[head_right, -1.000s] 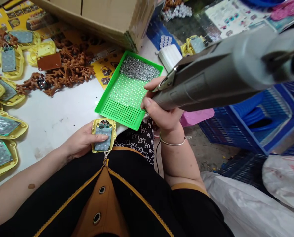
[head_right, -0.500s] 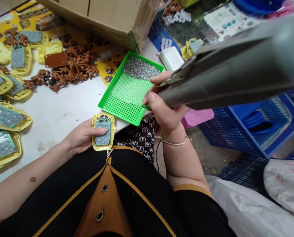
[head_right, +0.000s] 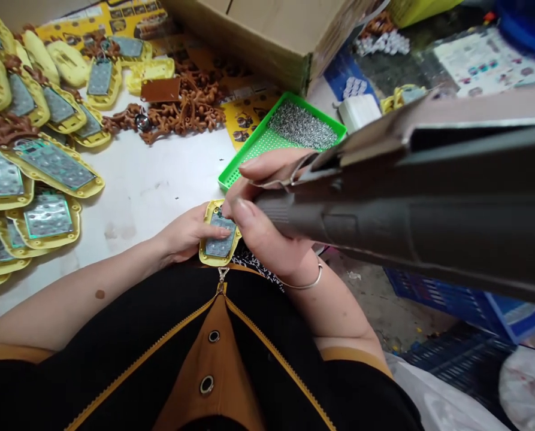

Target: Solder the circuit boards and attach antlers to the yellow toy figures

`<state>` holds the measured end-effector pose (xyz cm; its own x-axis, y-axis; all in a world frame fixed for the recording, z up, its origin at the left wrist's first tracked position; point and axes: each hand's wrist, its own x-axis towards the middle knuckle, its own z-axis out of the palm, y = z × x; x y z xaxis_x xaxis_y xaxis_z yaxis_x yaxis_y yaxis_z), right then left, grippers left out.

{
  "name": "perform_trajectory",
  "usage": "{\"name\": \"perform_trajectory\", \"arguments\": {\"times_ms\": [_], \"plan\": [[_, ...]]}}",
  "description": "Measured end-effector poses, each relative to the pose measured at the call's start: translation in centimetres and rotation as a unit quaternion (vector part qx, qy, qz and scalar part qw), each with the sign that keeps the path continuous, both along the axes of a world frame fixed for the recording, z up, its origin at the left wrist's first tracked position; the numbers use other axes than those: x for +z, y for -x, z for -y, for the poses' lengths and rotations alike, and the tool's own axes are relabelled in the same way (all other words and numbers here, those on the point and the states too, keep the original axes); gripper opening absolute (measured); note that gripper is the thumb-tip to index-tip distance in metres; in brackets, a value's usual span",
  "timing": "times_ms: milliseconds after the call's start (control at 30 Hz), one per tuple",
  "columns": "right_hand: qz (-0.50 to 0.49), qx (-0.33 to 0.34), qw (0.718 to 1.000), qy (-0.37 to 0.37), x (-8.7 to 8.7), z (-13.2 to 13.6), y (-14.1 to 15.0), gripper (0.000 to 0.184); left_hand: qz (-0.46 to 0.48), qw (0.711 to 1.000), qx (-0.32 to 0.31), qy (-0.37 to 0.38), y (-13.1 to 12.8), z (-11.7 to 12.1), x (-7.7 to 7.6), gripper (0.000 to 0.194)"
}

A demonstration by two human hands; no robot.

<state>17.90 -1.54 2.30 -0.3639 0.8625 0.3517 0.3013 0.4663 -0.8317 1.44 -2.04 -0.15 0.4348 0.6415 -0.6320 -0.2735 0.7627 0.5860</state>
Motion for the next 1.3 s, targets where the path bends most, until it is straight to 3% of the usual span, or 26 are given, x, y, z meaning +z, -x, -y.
{"name": "perform_trajectory", "arguments": {"times_ms": [100,200,300,467,600,933,1300], "plan": [[-0.139,-0.08,0.986,-0.034,0.8,-0.4,0.9,0.032,0.009,1.0,-0.001,-0.004,0.0,-0.1,-0.2,0.04],[-0.2,-0.067,0.976,-0.058,1.0,-0.6,1.3,0.017,0.014,1.0,-0.005,-0.001,0.0,-0.2,-0.2,0.039],[-0.225,-0.045,0.972,-0.047,0.5,-1.0,1.5,0.022,0.014,1.0,-0.011,-0.002,0.0,-0.3,-0.1,0.039],[-0.353,0.006,0.932,-0.087,0.2,-2.1,1.9,0.025,0.013,1.0,-0.012,-0.004,0.0,-0.3,0.1,0.038],[-0.356,-0.026,0.932,-0.062,0.6,-2.2,2.1,0.021,0.012,1.0,-0.016,0.0,0.0,-0.3,0.1,0.038],[-0.377,-0.008,0.925,-0.046,0.1,-2.0,1.6,0.024,0.018,1.0,-0.018,0.006,0.0,-0.4,0.3,0.04],[-0.356,0.044,0.929,-0.089,0.2,-3.0,2.2,0.027,0.011,1.0,-0.02,0.013,0.0,-0.5,0.2,0.04]]}}
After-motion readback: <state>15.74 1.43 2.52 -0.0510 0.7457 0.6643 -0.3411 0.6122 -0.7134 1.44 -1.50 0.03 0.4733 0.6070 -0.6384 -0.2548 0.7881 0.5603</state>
